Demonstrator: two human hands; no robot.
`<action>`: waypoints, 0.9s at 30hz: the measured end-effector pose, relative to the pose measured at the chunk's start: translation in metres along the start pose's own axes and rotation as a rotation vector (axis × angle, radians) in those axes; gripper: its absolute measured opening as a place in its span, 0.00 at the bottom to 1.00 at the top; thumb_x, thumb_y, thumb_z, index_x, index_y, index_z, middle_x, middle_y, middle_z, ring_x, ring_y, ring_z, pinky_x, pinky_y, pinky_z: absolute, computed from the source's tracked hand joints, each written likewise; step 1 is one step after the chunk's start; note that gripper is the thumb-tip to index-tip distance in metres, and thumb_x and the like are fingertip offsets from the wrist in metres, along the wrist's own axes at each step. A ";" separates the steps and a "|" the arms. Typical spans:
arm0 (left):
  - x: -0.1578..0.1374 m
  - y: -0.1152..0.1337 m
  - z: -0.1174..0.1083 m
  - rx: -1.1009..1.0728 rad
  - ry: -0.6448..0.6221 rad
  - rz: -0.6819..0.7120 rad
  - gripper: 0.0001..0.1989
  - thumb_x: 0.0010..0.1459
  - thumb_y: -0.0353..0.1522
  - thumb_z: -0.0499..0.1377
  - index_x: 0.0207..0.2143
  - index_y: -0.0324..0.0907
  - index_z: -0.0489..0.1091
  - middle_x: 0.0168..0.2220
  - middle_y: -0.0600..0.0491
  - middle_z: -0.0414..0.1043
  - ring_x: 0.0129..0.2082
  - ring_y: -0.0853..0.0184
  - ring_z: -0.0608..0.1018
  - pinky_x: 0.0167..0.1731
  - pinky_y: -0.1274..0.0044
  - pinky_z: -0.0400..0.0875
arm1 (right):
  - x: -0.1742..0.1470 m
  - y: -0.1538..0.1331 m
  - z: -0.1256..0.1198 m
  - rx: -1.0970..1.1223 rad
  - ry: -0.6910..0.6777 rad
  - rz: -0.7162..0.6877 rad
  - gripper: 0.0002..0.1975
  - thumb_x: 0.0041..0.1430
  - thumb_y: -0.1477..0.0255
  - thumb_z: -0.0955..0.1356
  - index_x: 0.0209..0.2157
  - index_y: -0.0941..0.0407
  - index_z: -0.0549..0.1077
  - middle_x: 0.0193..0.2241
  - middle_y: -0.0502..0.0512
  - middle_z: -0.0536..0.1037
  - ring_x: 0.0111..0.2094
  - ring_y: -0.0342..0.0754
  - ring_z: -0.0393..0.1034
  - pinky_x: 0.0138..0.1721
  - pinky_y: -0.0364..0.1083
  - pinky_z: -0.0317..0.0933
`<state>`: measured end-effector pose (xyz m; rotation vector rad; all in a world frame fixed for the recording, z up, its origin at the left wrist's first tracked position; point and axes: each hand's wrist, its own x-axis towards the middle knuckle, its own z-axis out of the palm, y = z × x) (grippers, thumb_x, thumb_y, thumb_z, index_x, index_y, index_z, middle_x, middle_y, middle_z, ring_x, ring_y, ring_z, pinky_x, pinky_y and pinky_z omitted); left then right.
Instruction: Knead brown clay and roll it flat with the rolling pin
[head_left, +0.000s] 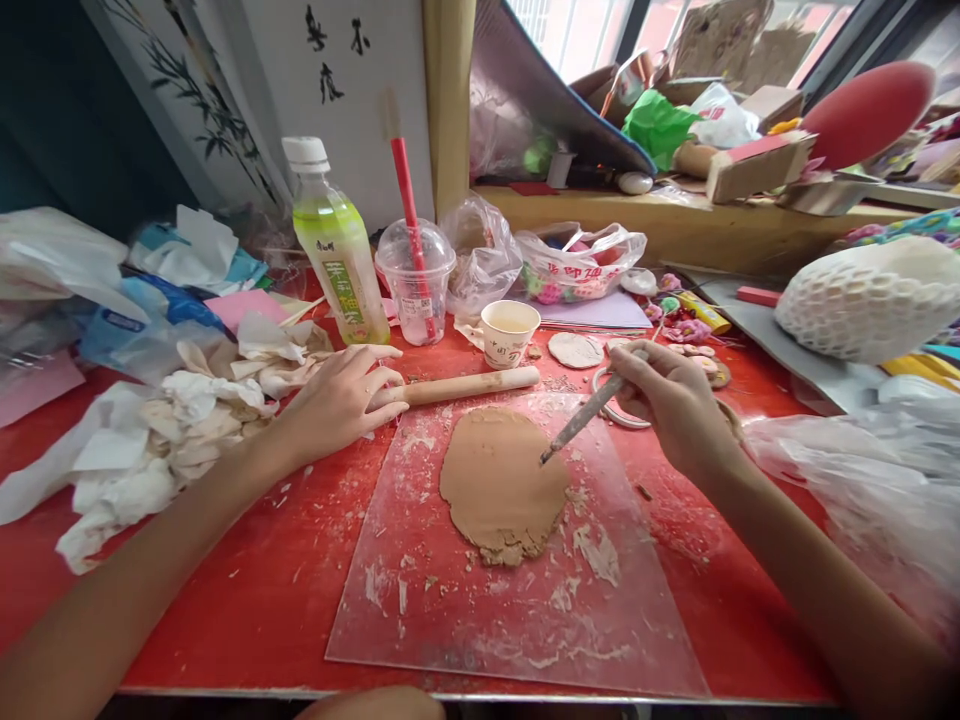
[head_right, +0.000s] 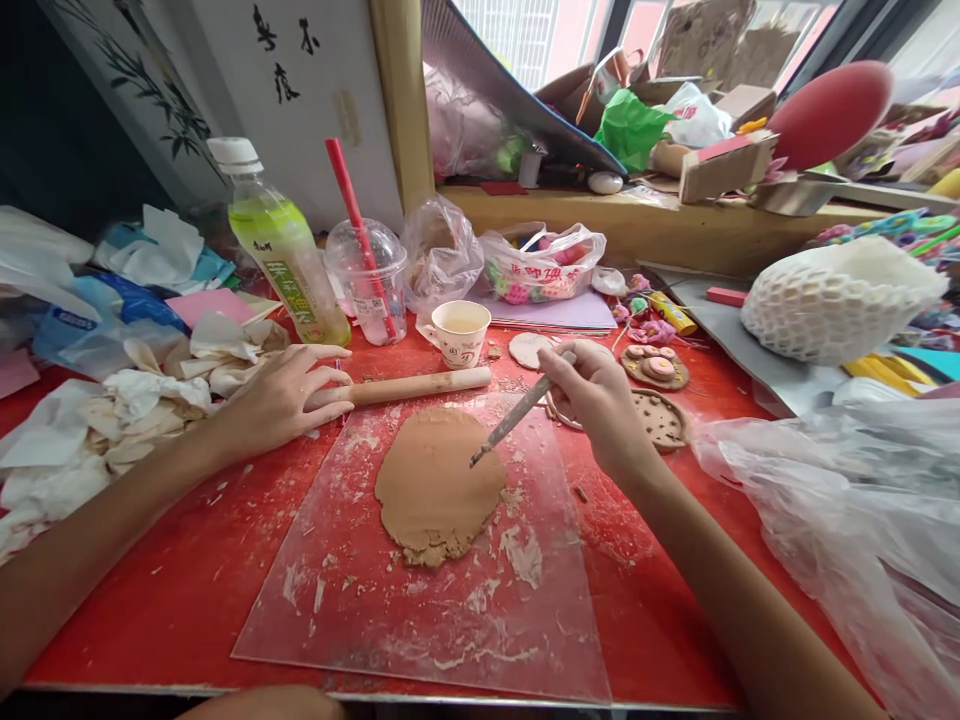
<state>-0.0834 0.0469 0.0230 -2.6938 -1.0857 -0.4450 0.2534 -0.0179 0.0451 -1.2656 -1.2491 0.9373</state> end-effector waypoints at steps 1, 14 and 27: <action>0.000 0.001 0.000 0.014 0.019 0.010 0.16 0.60 0.41 0.51 0.42 0.38 0.67 0.51 0.44 0.63 0.50 0.57 0.67 0.50 0.65 0.62 | -0.001 0.002 0.003 -0.014 -0.015 0.011 0.16 0.54 0.61 0.67 0.22 0.55 0.62 0.16 0.44 0.56 0.16 0.36 0.46 0.15 0.41 0.38; 0.000 0.029 -0.008 0.178 0.077 0.229 0.17 0.61 0.37 0.51 0.48 0.37 0.65 0.49 0.44 0.67 0.51 0.56 0.67 0.54 0.64 0.59 | 0.000 0.008 0.005 -0.043 0.001 0.069 0.16 0.52 0.58 0.68 0.23 0.56 0.65 0.15 0.44 0.54 0.16 0.36 0.44 0.16 0.41 0.36; 0.002 0.032 0.007 0.159 0.091 -0.032 0.16 0.62 0.35 0.49 0.49 0.36 0.65 0.44 0.42 0.69 0.47 0.54 0.70 0.48 0.61 0.63 | -0.003 -0.004 0.004 0.002 -0.009 0.007 0.14 0.55 0.60 0.67 0.23 0.55 0.67 0.14 0.45 0.59 0.15 0.37 0.47 0.15 0.42 0.39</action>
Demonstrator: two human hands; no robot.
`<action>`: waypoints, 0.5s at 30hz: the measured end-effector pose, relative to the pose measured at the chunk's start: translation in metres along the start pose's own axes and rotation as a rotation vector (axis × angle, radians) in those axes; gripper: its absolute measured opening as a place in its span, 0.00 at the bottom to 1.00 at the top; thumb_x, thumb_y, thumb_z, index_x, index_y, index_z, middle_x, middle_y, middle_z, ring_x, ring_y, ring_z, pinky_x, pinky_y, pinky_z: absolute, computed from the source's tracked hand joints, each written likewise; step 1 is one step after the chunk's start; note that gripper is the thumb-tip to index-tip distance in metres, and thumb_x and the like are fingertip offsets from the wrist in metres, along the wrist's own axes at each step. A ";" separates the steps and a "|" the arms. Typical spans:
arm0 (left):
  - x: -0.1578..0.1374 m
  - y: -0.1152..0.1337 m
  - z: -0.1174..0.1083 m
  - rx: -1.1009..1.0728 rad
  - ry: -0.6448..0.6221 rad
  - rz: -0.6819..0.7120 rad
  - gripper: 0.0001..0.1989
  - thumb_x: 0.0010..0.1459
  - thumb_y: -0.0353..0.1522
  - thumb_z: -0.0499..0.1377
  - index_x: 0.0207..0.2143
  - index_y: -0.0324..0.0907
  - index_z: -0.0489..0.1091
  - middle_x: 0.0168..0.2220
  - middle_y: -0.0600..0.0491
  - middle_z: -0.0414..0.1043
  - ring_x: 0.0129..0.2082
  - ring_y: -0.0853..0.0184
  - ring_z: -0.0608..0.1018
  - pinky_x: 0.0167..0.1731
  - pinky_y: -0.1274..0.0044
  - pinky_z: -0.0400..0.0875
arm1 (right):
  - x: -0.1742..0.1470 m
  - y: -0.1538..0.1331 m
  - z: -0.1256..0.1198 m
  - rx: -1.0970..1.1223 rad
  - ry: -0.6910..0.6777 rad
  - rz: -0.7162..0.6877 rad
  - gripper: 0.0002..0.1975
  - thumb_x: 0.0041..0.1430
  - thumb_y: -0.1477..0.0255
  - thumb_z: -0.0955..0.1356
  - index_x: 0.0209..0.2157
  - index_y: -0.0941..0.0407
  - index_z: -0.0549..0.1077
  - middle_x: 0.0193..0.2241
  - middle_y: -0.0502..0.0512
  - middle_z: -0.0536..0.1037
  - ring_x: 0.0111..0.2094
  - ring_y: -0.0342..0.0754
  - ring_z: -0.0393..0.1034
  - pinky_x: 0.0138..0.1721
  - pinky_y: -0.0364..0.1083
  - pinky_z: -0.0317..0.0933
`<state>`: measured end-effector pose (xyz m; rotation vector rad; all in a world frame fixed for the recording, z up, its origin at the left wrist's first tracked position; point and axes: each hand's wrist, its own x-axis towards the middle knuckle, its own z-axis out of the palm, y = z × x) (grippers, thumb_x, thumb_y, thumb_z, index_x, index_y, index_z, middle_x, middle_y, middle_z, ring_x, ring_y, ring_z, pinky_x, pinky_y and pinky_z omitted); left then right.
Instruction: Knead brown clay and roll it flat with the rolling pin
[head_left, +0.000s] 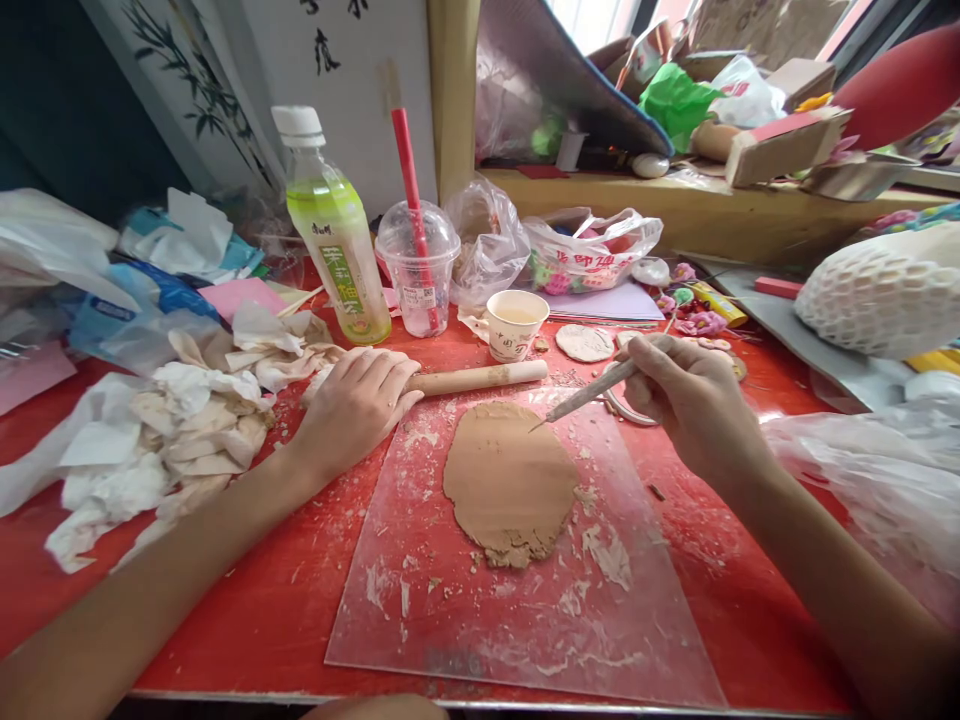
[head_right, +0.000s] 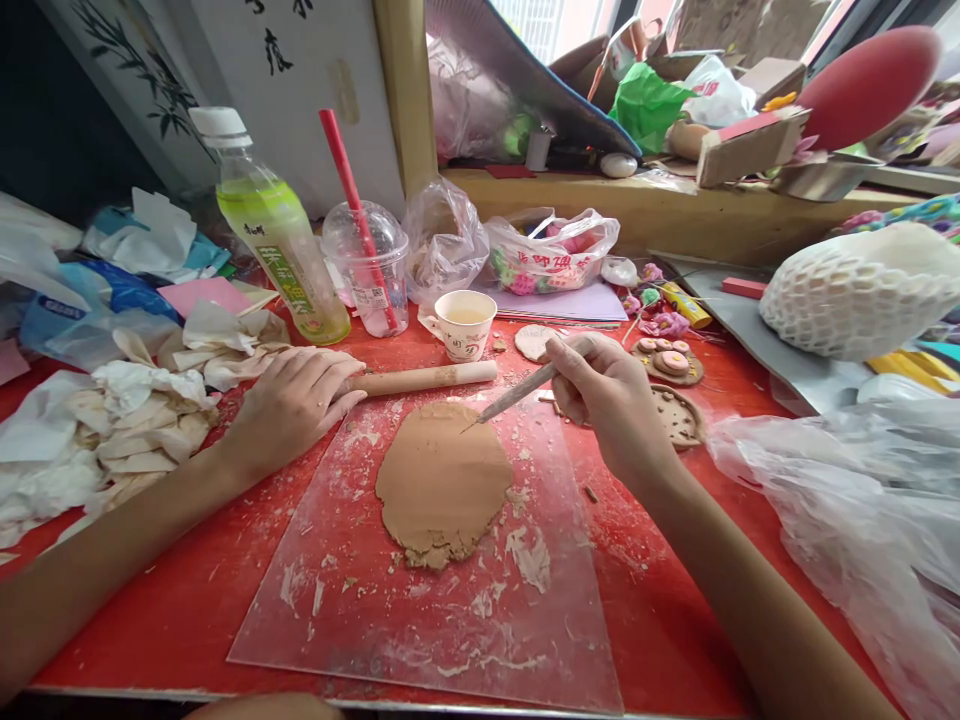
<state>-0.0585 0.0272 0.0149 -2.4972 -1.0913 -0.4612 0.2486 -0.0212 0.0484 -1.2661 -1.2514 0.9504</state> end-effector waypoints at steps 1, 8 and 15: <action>-0.001 0.001 0.001 -0.008 0.013 -0.003 0.16 0.62 0.34 0.49 0.50 0.36 0.64 0.45 0.41 0.69 0.47 0.54 0.70 0.48 0.61 0.63 | -0.001 0.001 0.002 -0.008 -0.015 0.015 0.15 0.55 0.59 0.67 0.22 0.54 0.66 0.14 0.46 0.61 0.14 0.37 0.49 0.15 0.42 0.40; -0.004 0.008 0.004 0.013 0.099 0.015 0.18 0.60 0.29 0.49 0.53 0.37 0.62 0.48 0.42 0.66 0.50 0.55 0.67 0.53 0.59 0.59 | -0.007 0.010 0.018 -0.038 -0.129 0.089 0.17 0.56 0.57 0.65 0.24 0.55 0.63 0.15 0.46 0.67 0.12 0.36 0.54 0.14 0.41 0.44; -0.004 0.009 0.004 0.000 0.122 0.008 0.18 0.59 0.29 0.49 0.52 0.37 0.62 0.48 0.42 0.65 0.51 0.55 0.66 0.53 0.60 0.59 | -0.015 0.006 0.030 -0.159 -0.256 0.043 0.14 0.56 0.62 0.66 0.23 0.56 0.64 0.16 0.45 0.64 0.16 0.37 0.57 0.17 0.40 0.49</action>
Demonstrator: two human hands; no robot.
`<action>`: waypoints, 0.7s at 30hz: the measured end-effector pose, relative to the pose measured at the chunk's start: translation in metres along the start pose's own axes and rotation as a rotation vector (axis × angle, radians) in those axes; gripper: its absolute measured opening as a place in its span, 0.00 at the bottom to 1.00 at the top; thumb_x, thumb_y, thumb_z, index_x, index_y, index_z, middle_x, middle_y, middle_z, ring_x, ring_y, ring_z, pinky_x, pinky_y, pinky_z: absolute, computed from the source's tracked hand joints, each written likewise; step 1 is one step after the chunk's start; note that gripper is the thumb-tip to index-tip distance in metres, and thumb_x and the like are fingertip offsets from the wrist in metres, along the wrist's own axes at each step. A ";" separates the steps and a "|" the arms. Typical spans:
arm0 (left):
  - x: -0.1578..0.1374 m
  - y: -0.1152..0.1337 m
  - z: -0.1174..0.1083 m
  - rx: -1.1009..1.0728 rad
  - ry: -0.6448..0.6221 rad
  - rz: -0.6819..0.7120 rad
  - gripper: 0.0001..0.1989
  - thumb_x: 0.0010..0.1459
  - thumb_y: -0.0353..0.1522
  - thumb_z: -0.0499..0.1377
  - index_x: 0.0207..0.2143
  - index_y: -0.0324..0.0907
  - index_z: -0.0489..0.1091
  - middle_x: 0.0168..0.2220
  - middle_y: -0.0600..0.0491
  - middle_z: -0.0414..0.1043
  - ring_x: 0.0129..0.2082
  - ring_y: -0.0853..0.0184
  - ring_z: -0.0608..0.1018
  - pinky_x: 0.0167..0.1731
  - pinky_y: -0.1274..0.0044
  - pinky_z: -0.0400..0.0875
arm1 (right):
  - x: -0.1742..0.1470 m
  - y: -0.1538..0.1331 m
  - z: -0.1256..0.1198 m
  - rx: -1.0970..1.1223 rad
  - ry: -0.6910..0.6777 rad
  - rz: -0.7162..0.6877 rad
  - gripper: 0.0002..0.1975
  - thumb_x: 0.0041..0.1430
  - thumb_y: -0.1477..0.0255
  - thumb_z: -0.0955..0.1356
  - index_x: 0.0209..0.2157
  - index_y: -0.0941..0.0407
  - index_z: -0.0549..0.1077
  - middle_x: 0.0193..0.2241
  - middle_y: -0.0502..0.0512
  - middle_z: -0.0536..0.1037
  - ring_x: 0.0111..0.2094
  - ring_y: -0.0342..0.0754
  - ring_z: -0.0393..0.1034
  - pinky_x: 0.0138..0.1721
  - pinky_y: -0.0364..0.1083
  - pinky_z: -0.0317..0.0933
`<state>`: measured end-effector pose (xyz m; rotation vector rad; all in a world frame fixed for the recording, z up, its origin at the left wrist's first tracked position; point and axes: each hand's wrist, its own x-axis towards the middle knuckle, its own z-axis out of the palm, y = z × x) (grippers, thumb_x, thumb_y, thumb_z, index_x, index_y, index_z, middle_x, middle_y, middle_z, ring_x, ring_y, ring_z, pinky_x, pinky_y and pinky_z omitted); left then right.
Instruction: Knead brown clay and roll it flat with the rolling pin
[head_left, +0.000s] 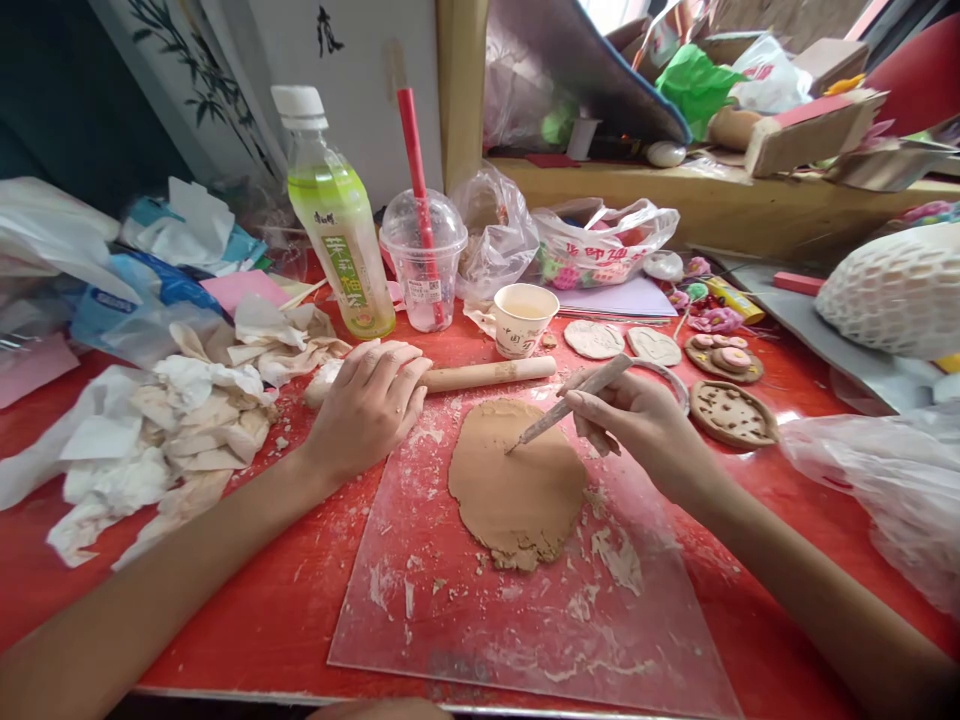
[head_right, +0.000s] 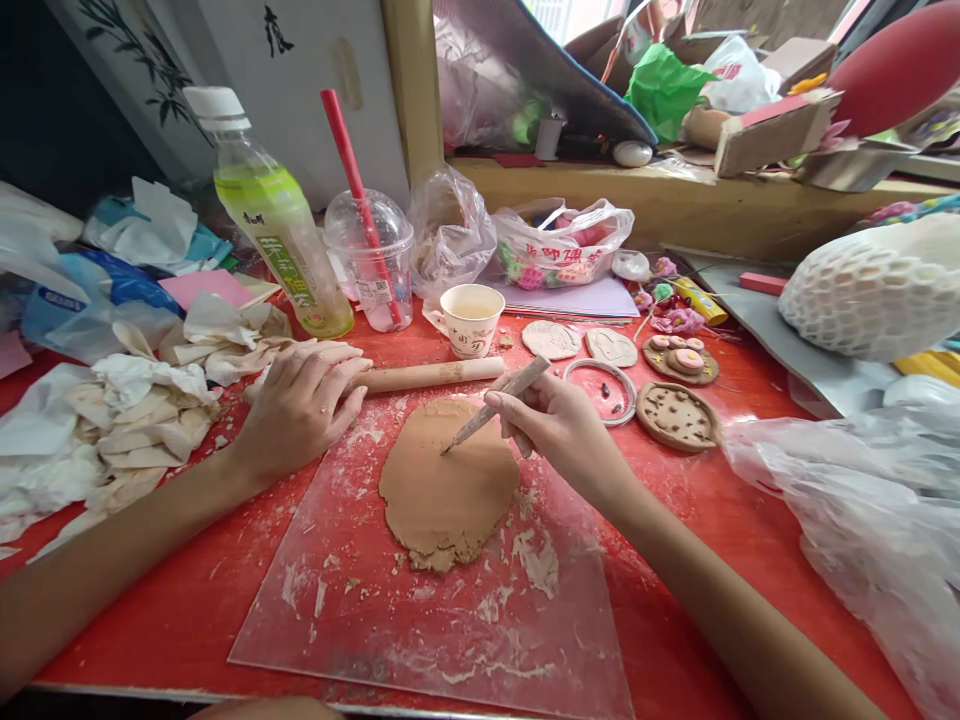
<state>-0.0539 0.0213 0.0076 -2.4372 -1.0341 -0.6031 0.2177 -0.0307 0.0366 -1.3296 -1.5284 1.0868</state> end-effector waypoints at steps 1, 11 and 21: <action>0.000 0.000 0.000 0.008 0.003 0.002 0.18 0.59 0.29 0.50 0.52 0.37 0.62 0.48 0.42 0.65 0.51 0.55 0.66 0.53 0.60 0.60 | 0.000 0.001 0.001 -0.017 0.004 0.001 0.15 0.56 0.61 0.66 0.23 0.56 0.64 0.16 0.45 0.64 0.16 0.37 0.57 0.17 0.40 0.49; 0.000 0.001 -0.002 0.019 0.007 -0.010 0.17 0.59 0.29 0.50 0.51 0.38 0.62 0.48 0.43 0.64 0.51 0.55 0.66 0.54 0.61 0.60 | 0.000 0.013 -0.002 -0.210 0.119 0.002 0.17 0.57 0.58 0.65 0.24 0.56 0.65 0.17 0.47 0.66 0.18 0.38 0.58 0.19 0.41 0.51; 0.000 0.001 0.001 0.064 0.058 0.001 0.16 0.58 0.30 0.53 0.48 0.35 0.65 0.46 0.42 0.66 0.50 0.55 0.67 0.54 0.62 0.59 | 0.003 0.011 -0.020 -0.268 0.213 -0.009 0.14 0.56 0.61 0.65 0.24 0.57 0.66 0.17 0.47 0.66 0.17 0.37 0.57 0.19 0.42 0.52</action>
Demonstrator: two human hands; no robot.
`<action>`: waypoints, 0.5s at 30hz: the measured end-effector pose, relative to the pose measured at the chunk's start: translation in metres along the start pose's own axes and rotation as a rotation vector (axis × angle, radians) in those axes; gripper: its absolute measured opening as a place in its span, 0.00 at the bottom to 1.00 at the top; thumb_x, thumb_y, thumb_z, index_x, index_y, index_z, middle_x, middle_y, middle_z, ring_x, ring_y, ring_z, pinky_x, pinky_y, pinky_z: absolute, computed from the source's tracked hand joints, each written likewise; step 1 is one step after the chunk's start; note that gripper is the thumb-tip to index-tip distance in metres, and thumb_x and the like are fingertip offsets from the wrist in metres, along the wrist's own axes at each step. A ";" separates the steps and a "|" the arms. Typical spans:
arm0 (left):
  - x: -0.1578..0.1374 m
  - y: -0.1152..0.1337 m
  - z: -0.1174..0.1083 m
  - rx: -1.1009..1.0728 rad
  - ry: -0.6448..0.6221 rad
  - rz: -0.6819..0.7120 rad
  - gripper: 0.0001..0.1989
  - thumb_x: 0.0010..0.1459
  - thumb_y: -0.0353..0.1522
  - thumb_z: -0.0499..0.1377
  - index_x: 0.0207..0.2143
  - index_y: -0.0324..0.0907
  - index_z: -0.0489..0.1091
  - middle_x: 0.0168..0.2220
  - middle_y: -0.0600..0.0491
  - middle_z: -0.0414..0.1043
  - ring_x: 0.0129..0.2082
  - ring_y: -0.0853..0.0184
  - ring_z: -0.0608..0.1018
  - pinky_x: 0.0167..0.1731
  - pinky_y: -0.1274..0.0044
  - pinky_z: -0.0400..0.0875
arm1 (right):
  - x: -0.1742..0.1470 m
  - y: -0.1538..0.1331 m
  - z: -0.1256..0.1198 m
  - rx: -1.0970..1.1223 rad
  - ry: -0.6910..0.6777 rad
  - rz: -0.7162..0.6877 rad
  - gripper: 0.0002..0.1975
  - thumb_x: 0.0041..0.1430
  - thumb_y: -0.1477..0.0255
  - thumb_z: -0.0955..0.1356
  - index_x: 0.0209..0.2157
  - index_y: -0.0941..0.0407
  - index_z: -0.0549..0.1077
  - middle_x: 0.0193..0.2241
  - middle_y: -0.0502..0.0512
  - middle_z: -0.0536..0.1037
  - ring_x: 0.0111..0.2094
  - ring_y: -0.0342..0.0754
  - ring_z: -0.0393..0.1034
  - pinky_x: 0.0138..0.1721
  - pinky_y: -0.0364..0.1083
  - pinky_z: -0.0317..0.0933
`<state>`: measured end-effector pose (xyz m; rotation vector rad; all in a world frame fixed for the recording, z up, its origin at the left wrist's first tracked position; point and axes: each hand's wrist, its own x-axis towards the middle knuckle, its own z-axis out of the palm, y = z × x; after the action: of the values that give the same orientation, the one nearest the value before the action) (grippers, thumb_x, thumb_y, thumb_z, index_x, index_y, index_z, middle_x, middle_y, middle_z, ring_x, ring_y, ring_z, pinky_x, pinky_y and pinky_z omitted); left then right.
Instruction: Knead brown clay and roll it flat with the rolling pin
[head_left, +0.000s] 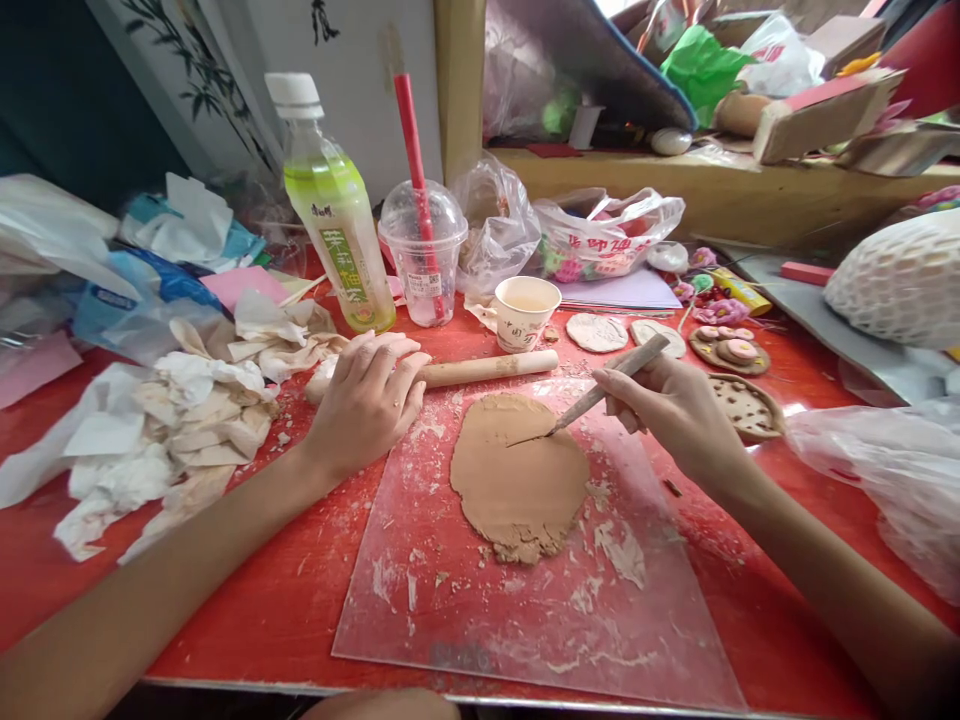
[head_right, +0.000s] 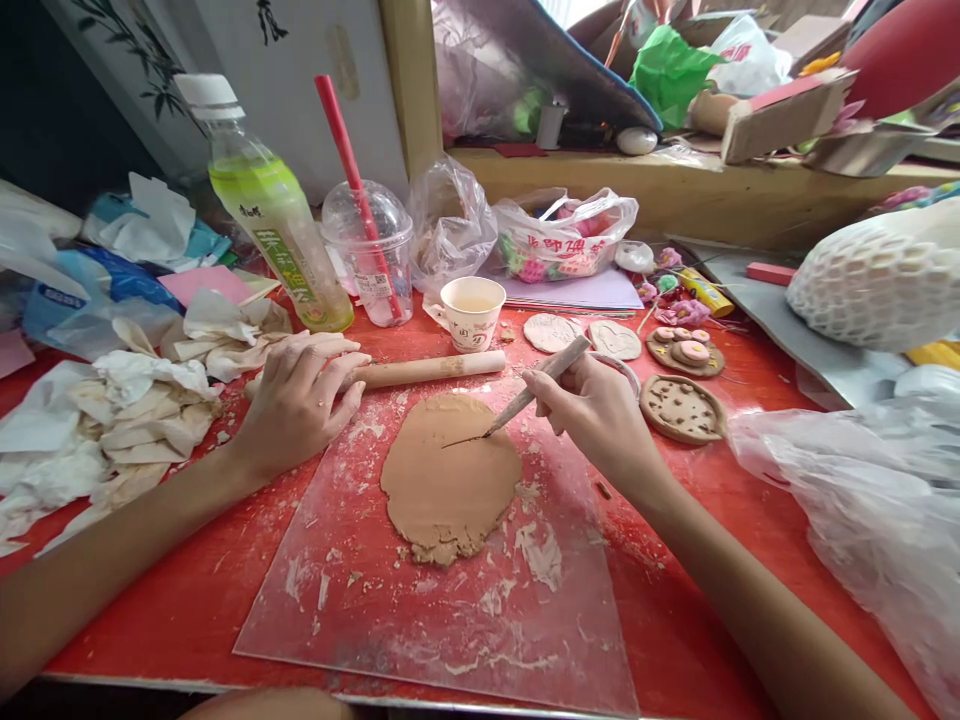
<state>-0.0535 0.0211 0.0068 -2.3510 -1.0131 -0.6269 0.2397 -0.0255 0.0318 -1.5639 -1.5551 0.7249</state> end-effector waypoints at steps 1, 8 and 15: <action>0.000 0.000 0.000 0.003 -0.001 -0.002 0.16 0.57 0.30 0.53 0.48 0.35 0.65 0.46 0.42 0.66 0.50 0.55 0.67 0.54 0.62 0.59 | 0.001 0.000 -0.001 -0.008 0.005 0.001 0.14 0.56 0.62 0.65 0.24 0.57 0.67 0.17 0.47 0.67 0.16 0.37 0.57 0.19 0.42 0.52; 0.000 -0.001 0.000 0.030 0.008 0.006 0.15 0.58 0.30 0.53 0.47 0.35 0.65 0.46 0.43 0.67 0.50 0.55 0.67 0.54 0.63 0.59 | 0.004 0.006 -0.008 -0.030 0.052 0.022 0.13 0.55 0.63 0.66 0.23 0.57 0.68 0.17 0.48 0.67 0.17 0.37 0.57 0.17 0.41 0.50; 0.001 0.000 0.000 0.051 0.020 0.015 0.15 0.58 0.30 0.53 0.47 0.34 0.65 0.46 0.43 0.67 0.50 0.55 0.67 0.54 0.63 0.59 | 0.005 0.006 -0.001 0.306 0.118 0.054 0.11 0.56 0.66 0.66 0.25 0.56 0.66 0.17 0.47 0.66 0.17 0.37 0.56 0.16 0.40 0.48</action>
<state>-0.0531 0.0215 0.0070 -2.3023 -0.9899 -0.6101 0.2436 -0.0203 0.0280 -1.3974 -1.2545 0.8412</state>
